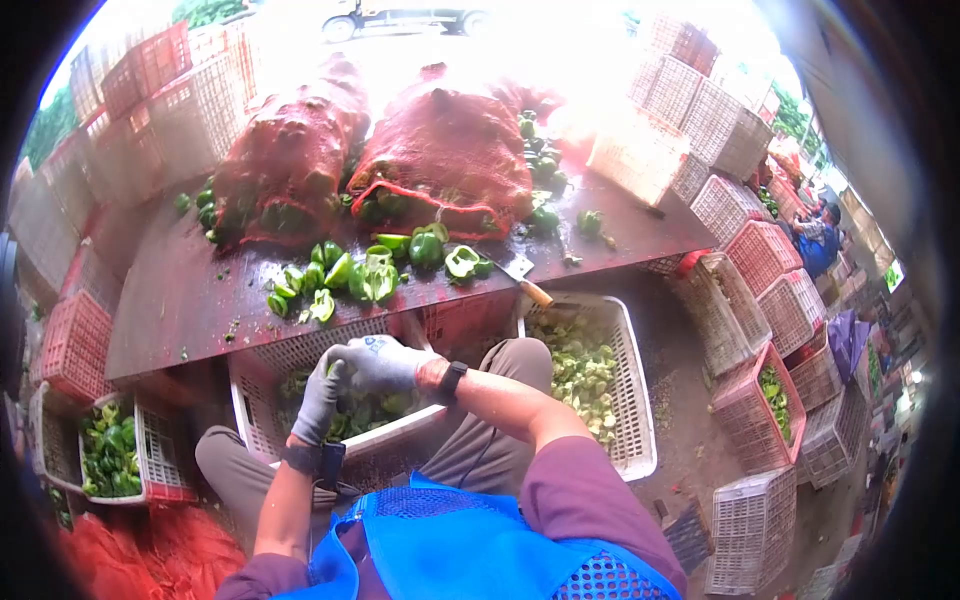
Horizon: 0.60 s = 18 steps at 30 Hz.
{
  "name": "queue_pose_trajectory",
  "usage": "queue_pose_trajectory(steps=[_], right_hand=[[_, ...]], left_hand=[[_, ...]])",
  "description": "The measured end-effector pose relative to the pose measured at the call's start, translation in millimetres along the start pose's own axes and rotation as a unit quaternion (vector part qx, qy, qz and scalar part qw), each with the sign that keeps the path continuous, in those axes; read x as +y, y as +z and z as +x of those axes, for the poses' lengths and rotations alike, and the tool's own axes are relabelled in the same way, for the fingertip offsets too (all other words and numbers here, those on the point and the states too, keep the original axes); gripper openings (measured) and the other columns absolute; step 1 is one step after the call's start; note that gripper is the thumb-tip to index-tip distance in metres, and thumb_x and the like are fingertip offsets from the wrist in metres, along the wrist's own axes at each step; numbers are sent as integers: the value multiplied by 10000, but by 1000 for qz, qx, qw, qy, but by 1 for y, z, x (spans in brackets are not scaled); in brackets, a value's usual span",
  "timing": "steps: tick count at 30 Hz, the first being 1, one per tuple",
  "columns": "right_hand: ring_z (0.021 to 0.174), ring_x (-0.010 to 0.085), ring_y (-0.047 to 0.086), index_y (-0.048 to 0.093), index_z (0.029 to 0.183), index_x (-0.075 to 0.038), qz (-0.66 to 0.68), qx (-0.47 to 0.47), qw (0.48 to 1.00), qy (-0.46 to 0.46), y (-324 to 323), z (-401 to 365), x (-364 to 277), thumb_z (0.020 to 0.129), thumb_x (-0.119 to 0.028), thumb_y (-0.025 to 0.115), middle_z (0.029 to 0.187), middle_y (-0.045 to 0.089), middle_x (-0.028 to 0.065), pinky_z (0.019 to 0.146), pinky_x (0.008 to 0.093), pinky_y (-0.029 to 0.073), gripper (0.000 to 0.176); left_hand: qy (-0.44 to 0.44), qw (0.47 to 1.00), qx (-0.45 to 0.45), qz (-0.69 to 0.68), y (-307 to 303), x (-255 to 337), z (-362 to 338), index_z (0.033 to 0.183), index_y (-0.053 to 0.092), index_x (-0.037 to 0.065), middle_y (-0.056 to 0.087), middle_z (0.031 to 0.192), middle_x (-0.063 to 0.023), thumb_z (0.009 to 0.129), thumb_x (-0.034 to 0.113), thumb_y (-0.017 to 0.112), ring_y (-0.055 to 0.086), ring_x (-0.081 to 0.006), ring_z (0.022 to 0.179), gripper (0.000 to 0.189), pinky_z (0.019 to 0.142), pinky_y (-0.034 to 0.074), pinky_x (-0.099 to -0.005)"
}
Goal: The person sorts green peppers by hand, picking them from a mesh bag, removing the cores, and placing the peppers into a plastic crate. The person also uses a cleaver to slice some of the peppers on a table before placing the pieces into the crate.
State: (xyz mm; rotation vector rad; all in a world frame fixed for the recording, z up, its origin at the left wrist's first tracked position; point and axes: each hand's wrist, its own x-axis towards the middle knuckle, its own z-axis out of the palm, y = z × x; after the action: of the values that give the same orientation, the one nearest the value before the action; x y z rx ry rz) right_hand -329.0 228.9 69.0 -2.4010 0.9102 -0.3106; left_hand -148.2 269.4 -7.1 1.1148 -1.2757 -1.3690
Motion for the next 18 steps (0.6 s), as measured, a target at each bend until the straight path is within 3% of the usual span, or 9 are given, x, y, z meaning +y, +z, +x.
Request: queue_pose_trajectory(steps=[1,2,5,6,10,12,15,17,18], right_hand=[[956,380,645,573,1214,-106,-2,7,1000,0,8,-2,9,754,-151,699,984,650,184,806,467,509,479],[957,381,644,574,1202,-88,-10,18,1000,2,6,-8,4,757,-156,703,984,653,185,808,466,508,469],[938,388,652,613,1086,-39,7,65,998,21,1,-19,-2,759,-152,702,955,663,188,793,465,511,357],[931,389,654,622,1061,-37,-1,100,995,27,7,-18,-1,760,-152,701,944,663,189,788,465,512,332],[862,323,689,642,1038,-25,97,180,978,36,19,-11,8,837,-161,644,897,682,193,753,413,531,242],[835,267,702,654,1056,-38,162,154,970,100,22,-10,8,892,-181,611,898,698,181,741,366,536,221],[907,392,675,681,976,-75,202,245,943,100,68,8,32,874,-256,617,940,693,200,776,435,536,217],[899,385,680,689,951,-84,184,325,921,109,102,21,48,880,-279,624,951,692,197,761,433,536,217],[849,263,666,690,1014,-63,228,285,912,185,108,21,41,897,-250,632,931,706,165,742,378,527,228]], left_hand=[[53,997,47,40,2,-13,5,1410,487,42,660,1154,-107,932,549,623,628,-179,995,710,846,520,-311],[-1,996,27,84,4,10,-2,1470,407,20,655,1214,-152,924,591,601,636,-212,1036,814,892,514,-333],[60,986,29,155,1,-14,15,1474,411,28,612,1248,-84,925,557,630,616,-153,984,794,861,520,-293],[105,960,55,253,10,9,9,1402,499,10,672,1212,-147,963,522,580,654,-187,1031,680,890,510,-321],[31,988,46,145,25,41,10,1179,667,6,714,1087,-156,1012,354,531,691,-226,990,409,876,519,-324],[70,983,58,162,12,-1,29,1129,689,11,723,1066,-136,996,302,538,690,-213,973,354,871,517,-321],[63,973,102,195,19,9,16,1044,727,35,733,1039,-118,962,249,533,693,-228,970,301,880,508,-329],[100,951,126,265,12,-14,21,1048,733,65,726,1038,-139,949,332,552,695,-263,982,337,861,510,-344],[12,956,151,250,20,-1,15,1034,728,35,731,995,-139,977,312,536,704,-265,939,341,817,517,-331]])
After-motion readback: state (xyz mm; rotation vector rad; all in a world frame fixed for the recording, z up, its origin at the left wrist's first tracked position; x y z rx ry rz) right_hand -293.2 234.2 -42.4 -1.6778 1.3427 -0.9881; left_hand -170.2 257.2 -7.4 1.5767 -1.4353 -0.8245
